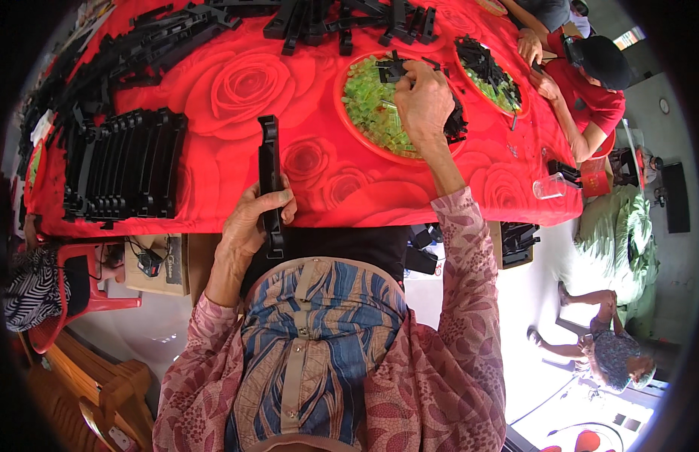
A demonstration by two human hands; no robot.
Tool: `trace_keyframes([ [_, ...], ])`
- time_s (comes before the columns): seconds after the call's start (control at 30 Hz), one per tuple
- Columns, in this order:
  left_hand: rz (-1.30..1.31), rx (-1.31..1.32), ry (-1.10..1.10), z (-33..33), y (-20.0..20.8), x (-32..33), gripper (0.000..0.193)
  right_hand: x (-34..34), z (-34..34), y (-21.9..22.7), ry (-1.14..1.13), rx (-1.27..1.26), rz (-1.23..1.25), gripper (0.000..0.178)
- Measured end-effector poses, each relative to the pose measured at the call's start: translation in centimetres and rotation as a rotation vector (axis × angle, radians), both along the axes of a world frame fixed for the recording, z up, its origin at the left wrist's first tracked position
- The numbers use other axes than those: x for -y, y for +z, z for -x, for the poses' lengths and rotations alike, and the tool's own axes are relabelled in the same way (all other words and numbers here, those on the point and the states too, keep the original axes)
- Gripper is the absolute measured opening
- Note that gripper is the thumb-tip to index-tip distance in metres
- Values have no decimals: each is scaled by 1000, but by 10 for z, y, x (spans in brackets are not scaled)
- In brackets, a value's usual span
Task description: The person assembles bubble levels by inserting small vials and clips into black plastic housings by hand, pressing the components together, and stacking the finished housings on the table.
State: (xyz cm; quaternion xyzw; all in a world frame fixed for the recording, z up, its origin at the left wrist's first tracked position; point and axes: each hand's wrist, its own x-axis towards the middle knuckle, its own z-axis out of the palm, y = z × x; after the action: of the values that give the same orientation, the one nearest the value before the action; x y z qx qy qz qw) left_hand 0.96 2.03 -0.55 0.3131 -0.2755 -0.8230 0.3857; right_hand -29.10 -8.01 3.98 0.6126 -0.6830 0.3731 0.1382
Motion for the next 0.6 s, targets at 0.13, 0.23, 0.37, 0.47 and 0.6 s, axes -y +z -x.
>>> trace_keyframes([
  [0.13, 2, 1, 6, 1, 2, 2, 29, -16, -12, 4, 243, 630, 111, 27],
  [0.23, 17, -28, 47, 6, 1, 4, 25, -24, -20, 4, 316, 678, 158, 30],
  [0.37, 1, -30, 39, 6, 0, 6, 22, -16, -9, -6, 251, 826, 127, 33],
  [0.47, -22, -78, 43, 4, -2, 2, 21, -23, -2, -8, 321, 916, 152, 35],
  [0.6, -49, -58, 53, 4, 1, 2, 21, -25, 5, -12, 366, 980, 155, 31],
])
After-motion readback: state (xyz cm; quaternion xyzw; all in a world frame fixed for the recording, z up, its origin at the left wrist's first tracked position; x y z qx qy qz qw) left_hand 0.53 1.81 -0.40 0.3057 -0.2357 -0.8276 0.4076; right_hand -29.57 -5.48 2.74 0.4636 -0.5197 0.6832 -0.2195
